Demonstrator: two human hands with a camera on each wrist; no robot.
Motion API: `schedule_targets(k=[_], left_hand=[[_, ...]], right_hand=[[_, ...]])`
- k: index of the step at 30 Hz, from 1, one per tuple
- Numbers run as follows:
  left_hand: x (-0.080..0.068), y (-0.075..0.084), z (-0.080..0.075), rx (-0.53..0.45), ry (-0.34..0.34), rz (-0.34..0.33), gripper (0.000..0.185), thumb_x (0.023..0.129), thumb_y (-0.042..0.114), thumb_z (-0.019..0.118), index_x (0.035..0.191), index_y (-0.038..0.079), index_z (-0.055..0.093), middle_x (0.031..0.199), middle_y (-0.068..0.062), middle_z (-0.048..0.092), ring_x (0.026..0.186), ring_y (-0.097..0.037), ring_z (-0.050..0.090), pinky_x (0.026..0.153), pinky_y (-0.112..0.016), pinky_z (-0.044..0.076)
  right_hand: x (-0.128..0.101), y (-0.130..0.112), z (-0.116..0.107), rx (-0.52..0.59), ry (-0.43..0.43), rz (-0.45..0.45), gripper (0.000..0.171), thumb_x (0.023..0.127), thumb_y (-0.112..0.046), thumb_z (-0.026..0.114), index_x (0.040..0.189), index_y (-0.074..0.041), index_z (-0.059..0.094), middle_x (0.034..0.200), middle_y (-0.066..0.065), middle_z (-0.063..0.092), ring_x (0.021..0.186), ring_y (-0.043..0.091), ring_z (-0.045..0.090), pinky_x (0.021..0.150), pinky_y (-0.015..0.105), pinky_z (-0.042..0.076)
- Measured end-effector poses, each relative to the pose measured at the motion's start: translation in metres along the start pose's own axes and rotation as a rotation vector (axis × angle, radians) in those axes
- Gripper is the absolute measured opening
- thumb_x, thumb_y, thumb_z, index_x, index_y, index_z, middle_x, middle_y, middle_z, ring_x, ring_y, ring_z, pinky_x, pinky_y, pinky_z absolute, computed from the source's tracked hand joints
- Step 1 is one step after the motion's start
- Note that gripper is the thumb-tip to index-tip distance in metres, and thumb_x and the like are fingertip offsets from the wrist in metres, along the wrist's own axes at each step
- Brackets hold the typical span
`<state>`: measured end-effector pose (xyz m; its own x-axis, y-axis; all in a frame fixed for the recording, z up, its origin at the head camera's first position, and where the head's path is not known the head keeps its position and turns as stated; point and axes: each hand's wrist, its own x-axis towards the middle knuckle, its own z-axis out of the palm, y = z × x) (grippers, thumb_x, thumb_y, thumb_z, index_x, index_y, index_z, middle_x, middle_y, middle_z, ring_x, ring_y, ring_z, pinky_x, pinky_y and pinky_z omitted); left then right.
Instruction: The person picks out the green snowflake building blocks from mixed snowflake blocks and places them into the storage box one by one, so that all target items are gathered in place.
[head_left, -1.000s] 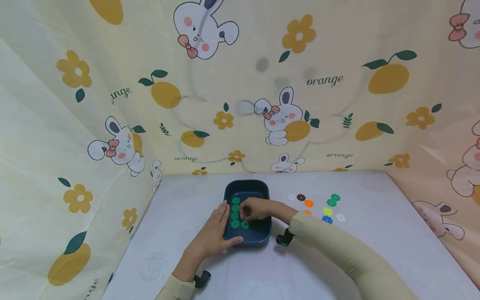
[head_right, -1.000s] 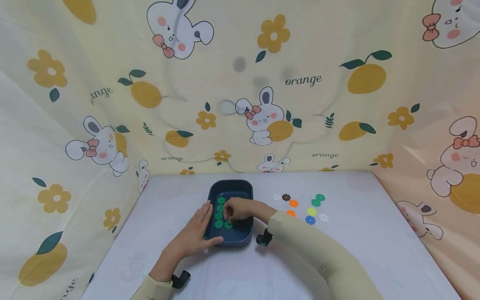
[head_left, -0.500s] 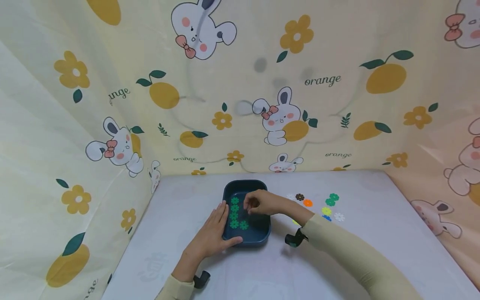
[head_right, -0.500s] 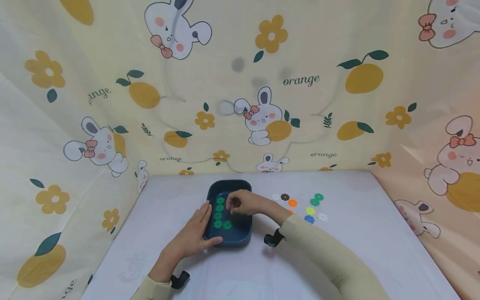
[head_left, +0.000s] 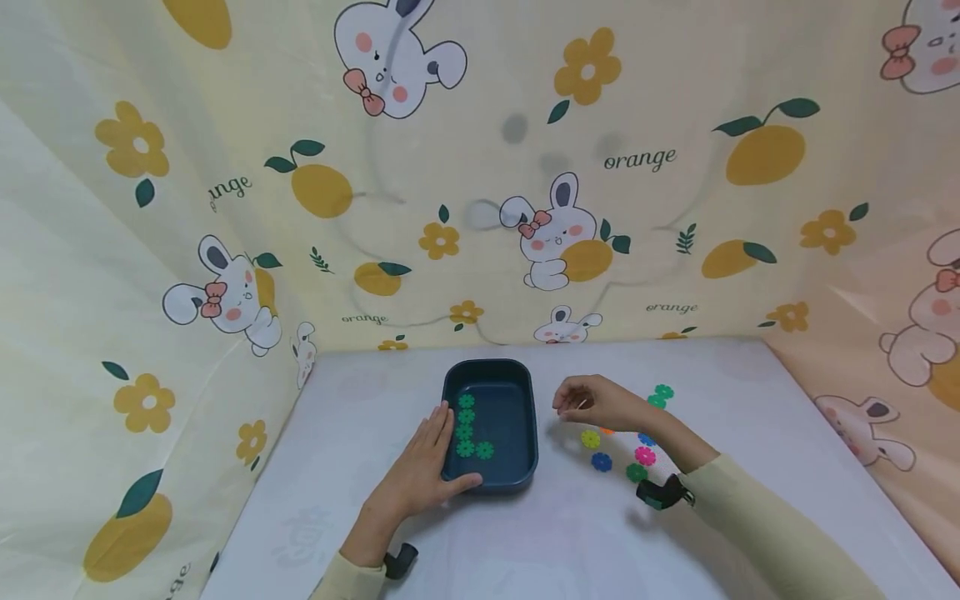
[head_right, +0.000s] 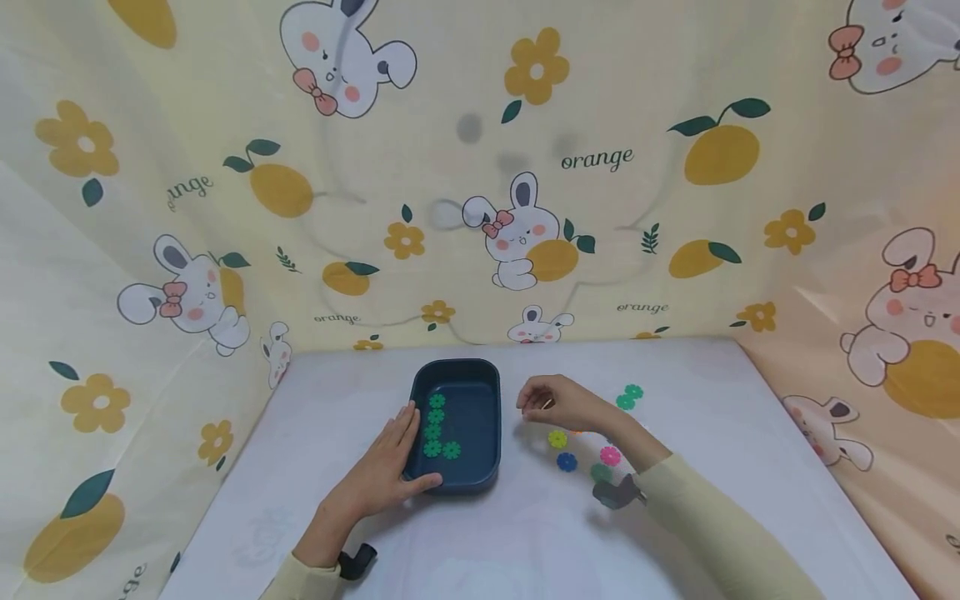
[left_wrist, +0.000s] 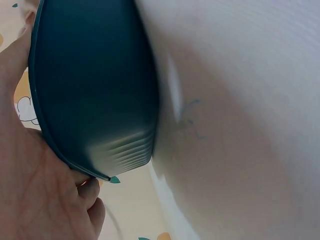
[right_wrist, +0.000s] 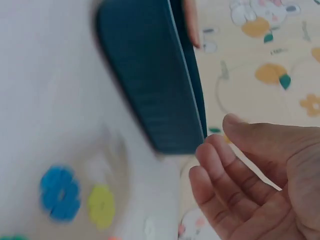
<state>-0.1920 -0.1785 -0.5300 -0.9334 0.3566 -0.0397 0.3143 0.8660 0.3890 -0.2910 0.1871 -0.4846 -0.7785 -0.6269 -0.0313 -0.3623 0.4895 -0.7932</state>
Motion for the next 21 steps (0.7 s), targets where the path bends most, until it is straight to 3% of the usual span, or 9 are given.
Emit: schedule_targets(k=[10,21], left_hand=[[-0.001,0.0,-0.001,0.01,0.024,0.018,0.12,0.094,0.073,0.068,0.172,0.003,0.009,0.181,-0.011,0.002,0.167,-0.027,0.005,0.135,-0.049,0.014],[0.0,0.001,0.001,0.009,0.018,0.006,0.119,0.094,0.074,0.066,0.172,0.005,0.009,0.182,-0.008,0.001,0.168,-0.025,0.003,0.136,-0.047,0.011]], right_hand=[[-0.059,0.032,-0.011,-0.052,0.018,0.075,0.016,0.099,-0.008,0.078,0.112,-0.005,0.071,0.102,0.004,0.071,0.093,0.019,0.066,0.083,0.023,0.059],[-0.11,0.052,-0.001,-0.108,0.025,0.177,0.023,0.091,-0.012,0.086,0.109,-0.011,0.071,0.094,0.0,0.061,0.089,0.02,0.054,0.07,0.022,0.051]])
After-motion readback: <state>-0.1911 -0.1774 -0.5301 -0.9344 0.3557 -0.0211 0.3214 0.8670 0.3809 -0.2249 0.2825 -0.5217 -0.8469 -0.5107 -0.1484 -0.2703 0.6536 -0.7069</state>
